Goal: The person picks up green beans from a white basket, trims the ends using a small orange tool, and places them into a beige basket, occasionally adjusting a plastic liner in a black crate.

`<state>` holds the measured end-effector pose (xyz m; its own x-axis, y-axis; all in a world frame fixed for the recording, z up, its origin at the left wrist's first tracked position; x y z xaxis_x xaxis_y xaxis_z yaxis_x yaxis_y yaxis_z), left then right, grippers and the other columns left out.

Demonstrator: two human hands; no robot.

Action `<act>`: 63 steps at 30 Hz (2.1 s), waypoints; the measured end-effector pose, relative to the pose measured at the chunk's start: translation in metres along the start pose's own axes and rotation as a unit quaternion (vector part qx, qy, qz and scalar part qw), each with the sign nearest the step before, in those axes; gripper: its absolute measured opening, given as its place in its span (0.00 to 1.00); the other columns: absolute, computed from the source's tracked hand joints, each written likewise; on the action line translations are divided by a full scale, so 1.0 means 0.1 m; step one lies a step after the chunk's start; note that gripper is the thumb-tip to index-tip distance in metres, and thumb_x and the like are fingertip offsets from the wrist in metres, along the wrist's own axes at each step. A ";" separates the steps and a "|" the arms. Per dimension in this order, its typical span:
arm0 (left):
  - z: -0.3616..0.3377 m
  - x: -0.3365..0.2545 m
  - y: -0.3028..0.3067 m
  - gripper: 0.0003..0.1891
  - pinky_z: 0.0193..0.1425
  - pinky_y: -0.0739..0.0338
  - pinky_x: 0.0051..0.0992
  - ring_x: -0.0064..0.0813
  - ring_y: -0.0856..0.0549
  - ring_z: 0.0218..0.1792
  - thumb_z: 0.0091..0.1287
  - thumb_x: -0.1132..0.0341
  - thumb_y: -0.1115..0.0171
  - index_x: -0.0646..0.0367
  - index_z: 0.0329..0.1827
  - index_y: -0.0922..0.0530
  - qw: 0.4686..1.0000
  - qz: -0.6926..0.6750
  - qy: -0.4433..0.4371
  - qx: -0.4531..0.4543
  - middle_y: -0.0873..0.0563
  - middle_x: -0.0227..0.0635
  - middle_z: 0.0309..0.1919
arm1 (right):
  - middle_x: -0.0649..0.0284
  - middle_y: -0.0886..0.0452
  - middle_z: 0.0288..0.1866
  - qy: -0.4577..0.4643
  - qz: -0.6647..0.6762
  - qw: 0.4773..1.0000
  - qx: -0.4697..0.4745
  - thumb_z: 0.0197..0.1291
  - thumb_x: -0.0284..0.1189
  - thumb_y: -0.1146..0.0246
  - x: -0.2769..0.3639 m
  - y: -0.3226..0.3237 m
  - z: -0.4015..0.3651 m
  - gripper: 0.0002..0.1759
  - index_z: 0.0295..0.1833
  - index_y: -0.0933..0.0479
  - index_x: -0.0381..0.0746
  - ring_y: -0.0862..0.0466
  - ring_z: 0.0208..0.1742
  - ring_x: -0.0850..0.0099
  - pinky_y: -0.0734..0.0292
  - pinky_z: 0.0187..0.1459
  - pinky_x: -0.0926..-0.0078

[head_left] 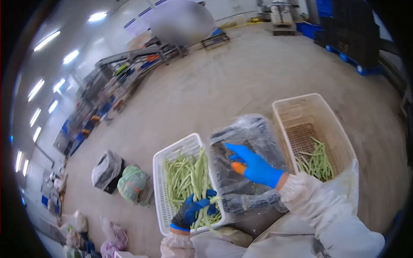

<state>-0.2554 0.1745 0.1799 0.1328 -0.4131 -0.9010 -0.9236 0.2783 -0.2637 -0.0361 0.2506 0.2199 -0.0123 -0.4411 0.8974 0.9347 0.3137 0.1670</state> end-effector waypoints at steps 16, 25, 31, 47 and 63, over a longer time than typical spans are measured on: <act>-0.14 0.33 -1.00 0.23 0.38 0.21 0.26 0.28 0.20 0.31 0.61 0.66 0.44 0.70 0.58 0.30 0.997 -0.047 0.056 0.004 0.19 0.44 0.42 | 0.55 0.23 0.53 -0.070 -0.051 0.992 0.093 0.65 0.25 0.47 0.01 0.52 -0.69 0.24 0.67 0.35 0.42 0.23 0.49 0.69 0.28 0.52 0.69; -0.12 0.32 -1.01 0.21 0.38 0.21 0.25 0.29 0.19 0.32 0.62 0.66 0.41 0.69 0.56 0.29 0.998 -0.014 0.062 -0.009 0.18 0.45 0.42 | 0.50 0.21 0.38 0.084 -0.421 0.888 0.164 0.56 0.24 0.44 -0.07 0.50 -0.76 0.16 0.51 0.26 0.38 0.19 0.38 0.54 0.23 0.39 0.62; 0.01 0.52 -0.94 0.21 0.38 0.20 0.24 0.25 0.17 0.32 0.63 0.64 0.40 0.67 0.56 0.27 0.997 0.004 0.065 0.033 0.16 0.39 0.38 | 0.53 0.20 0.38 -0.032 -0.256 0.966 0.008 0.59 0.24 0.45 -0.53 0.50 -0.78 0.13 0.50 0.25 0.39 0.17 0.37 0.62 0.22 0.38 0.67; -0.11 0.58 -0.81 0.20 0.40 0.20 0.27 0.29 0.18 0.33 0.61 0.66 0.41 0.69 0.54 0.27 0.996 0.017 0.085 -0.005 0.18 0.42 0.40 | 0.54 0.26 0.47 0.058 -0.296 0.952 0.054 0.58 0.21 0.43 -0.18 0.41 -0.69 0.18 0.55 0.27 0.39 0.23 0.47 0.55 0.26 0.46 0.65; 0.10 0.75 -1.17 0.18 0.30 0.24 0.24 0.25 0.21 0.29 0.63 0.67 0.39 0.66 0.53 0.28 0.992 -0.052 0.111 0.044 0.20 0.41 0.35 | 0.48 0.21 0.39 -0.123 -0.336 0.925 -0.129 0.55 0.23 0.45 -1.07 0.61 -0.89 0.09 0.42 0.27 0.36 0.21 0.39 0.48 0.25 0.37 0.56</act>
<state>-0.1336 0.1195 0.1395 0.1344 -0.6209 -0.7722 -0.8728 0.2949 -0.3890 0.0534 0.2423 0.0979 -0.6721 -0.2495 0.6971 0.7398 -0.1866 0.6465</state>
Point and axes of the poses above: each hand's wrist, its own z-axis towards the middle knuckle, its own y-axis out of the back of the hand, x = y × z, the point moved 6 cm from there along z, towards the middle knuckle
